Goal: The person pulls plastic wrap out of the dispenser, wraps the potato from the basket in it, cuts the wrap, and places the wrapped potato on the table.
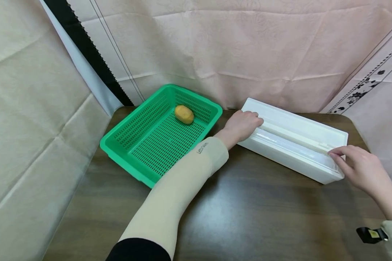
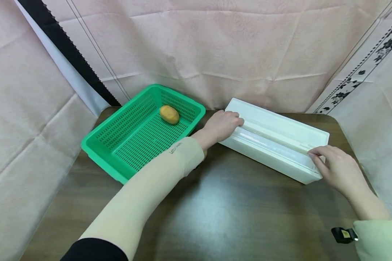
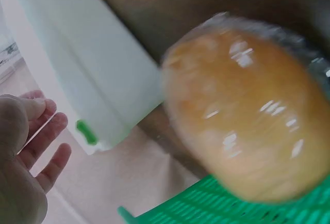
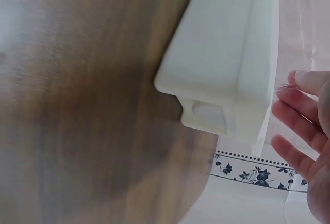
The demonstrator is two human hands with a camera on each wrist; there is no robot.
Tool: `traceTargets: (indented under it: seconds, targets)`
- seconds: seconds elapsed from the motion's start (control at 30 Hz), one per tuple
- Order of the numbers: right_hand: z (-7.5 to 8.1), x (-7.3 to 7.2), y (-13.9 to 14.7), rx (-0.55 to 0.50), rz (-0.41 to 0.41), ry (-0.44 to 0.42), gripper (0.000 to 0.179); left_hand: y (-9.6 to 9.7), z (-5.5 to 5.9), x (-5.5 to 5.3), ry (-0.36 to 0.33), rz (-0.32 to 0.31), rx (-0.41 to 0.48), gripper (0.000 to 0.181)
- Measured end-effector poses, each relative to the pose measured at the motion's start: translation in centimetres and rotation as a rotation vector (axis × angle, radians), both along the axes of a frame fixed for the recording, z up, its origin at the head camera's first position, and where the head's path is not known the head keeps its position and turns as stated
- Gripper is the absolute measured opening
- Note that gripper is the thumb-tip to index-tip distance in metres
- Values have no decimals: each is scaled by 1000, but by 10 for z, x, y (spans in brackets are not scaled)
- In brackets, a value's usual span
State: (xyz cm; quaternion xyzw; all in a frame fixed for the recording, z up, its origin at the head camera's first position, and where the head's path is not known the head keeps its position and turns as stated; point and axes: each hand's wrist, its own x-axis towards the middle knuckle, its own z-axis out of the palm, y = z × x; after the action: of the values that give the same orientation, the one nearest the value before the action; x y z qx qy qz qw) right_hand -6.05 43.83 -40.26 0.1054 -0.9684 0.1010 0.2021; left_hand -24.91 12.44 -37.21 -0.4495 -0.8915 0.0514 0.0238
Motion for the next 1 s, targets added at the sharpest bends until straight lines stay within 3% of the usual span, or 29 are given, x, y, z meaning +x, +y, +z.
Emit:
traceTargets:
  seconds: [0.27,0.57,0.73,0.83,1.0]
  targets:
    - [16,-22,7,-63,-38,-15,7,7,25,-10,-104,53,67,31]
    - [50,-28,7,-128,-54,-39,9,3,69,-17,-205,104,43,36]
    - [64,-31,7,-277,-29,-45,10,0,95,-20,-241,97,70,32]
    - [69,-34,9,-391,30,17,15,1,108,-21,-241,77,93,27]
    - [78,-35,13,-586,81,111,45,3,127,-22,-224,45,120,29]
